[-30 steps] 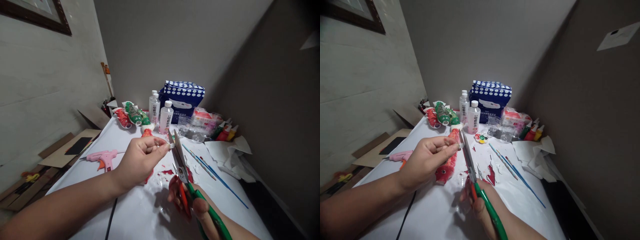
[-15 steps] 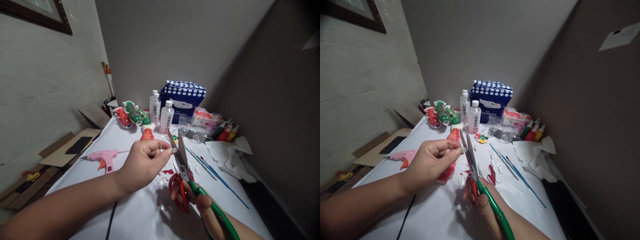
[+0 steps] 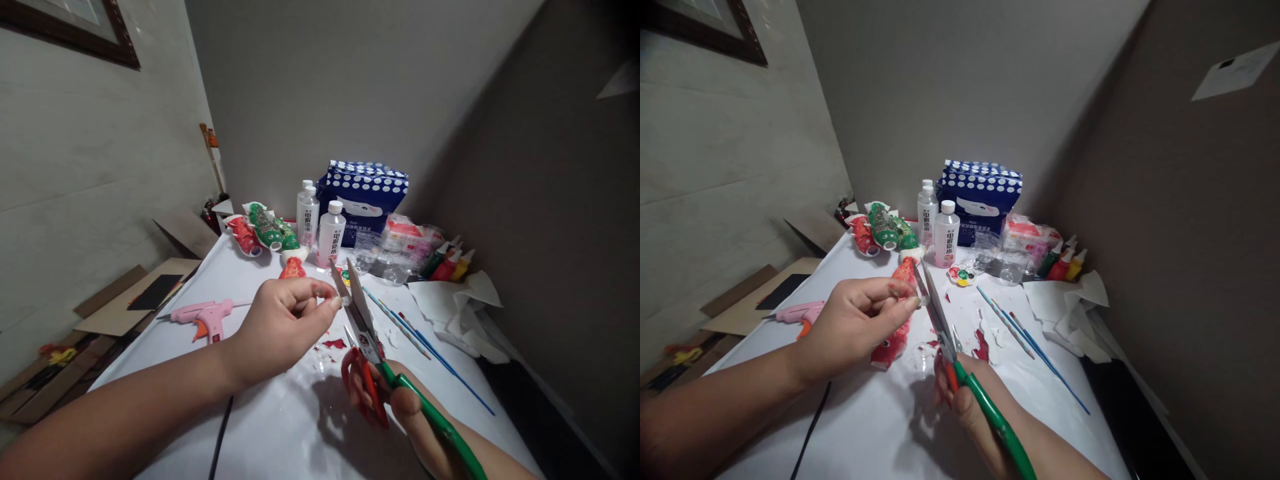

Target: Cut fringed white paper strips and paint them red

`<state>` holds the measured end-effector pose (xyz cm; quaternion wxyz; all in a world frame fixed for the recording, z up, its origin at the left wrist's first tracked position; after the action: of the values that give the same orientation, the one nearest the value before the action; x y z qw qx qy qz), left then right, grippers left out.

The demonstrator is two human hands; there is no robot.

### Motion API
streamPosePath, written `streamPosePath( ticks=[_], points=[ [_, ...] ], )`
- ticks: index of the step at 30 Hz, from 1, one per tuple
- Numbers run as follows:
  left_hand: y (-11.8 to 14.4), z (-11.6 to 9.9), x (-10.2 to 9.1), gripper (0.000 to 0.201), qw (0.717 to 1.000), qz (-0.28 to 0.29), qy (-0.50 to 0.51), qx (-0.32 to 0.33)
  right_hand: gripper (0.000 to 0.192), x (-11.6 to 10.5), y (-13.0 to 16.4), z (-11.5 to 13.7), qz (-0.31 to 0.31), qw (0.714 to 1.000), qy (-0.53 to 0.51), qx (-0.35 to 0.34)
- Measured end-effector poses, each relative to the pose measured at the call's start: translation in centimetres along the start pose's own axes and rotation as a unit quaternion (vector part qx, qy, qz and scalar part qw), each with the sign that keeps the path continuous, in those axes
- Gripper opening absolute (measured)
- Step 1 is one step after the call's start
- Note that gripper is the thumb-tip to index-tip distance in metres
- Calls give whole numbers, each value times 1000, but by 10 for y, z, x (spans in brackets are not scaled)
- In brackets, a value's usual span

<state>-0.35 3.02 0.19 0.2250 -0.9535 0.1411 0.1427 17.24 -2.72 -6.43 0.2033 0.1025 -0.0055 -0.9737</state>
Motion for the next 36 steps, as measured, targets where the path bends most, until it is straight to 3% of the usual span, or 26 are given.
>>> streamPosePath(
  ticks=[9, 12, 16, 21, 26, 30, 36],
  points=[
    [-6, -8, -12, 16, 999, 14, -15, 38, 74, -7, -8, 8, 78, 996, 34, 9],
    [-9, -6, -17, 14, 999, 36, 1, 18, 73, -9, -3, 7, 80, 994, 73, -2],
    [-12, -3, -21, 12, 996, 76, 39, -35, 70, -2, -1, -3, 90, 995, 12, -28],
    [-15, 0, -15, 15, 994, 80, 24, -75, 75, 11, 1, -23, 74, 994, -70, -27],
    [-14, 3, -8, 19, 991, 66, 21, -112, 69, 13, 1, -34, 25, 999, -31, -35],
    [-10, 5, -8, 25, 990, 59, 10, -131, 60, 13, -1, -34, -6, 999, -7, -39],
    [-9, 2, -10, 24, 993, 18, -16, -118, 64, 15, -4, -23, -16, 1000, 9, -25]
  ],
)
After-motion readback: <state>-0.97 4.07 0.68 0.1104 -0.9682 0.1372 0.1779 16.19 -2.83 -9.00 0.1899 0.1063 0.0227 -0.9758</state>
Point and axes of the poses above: each hand's wrist, its own y-axis away from the middle knuckle, its own x-axis out of the palm, z = x × y, the point moved 3 cm from there along -y, towards the middle knuckle, and after that the axes turned 7 degrees about x, right-handed, at the moved point
